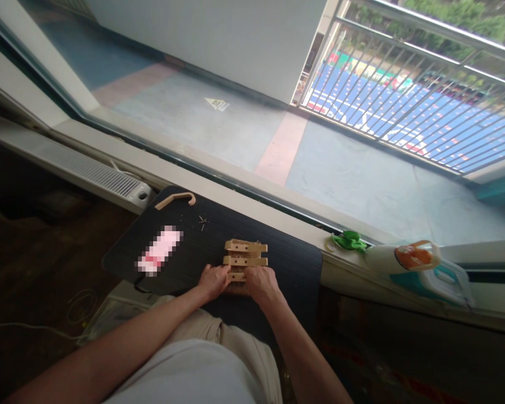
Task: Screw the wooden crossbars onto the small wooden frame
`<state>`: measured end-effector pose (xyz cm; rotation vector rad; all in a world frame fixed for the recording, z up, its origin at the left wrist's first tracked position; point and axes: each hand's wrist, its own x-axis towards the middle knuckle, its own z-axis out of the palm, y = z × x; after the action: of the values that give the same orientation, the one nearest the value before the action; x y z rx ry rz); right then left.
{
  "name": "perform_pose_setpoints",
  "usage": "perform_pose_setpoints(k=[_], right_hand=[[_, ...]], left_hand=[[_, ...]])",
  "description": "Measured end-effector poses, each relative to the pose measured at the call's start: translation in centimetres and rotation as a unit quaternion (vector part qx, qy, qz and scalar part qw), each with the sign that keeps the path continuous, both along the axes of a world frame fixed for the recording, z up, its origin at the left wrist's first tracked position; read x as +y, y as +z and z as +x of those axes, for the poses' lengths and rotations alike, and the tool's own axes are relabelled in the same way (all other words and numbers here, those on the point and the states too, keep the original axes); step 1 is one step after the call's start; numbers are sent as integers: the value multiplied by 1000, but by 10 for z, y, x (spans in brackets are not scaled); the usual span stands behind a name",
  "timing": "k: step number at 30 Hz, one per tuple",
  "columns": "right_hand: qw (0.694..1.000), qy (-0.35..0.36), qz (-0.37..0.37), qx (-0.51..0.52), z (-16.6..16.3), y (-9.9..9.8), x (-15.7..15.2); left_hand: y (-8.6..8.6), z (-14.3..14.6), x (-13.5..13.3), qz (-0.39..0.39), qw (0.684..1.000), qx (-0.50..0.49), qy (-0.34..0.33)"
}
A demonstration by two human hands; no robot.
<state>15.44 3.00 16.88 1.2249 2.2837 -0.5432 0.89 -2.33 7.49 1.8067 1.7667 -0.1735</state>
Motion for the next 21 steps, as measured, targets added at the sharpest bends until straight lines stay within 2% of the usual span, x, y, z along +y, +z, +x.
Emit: perform_pose_setpoints(k=[6,13,21], right_hand=[[999,-21,20,-12,-1,-1,-6],[1000,16,14,2,4,3,-2],[1000,-18,9,-24,-5,4,-2]], left_hand=[[2,0,0,-4,1000,2,3],[-2,0,-1,2,1000,-9,12],[-3,1,-2,7,1000,-6,11]])
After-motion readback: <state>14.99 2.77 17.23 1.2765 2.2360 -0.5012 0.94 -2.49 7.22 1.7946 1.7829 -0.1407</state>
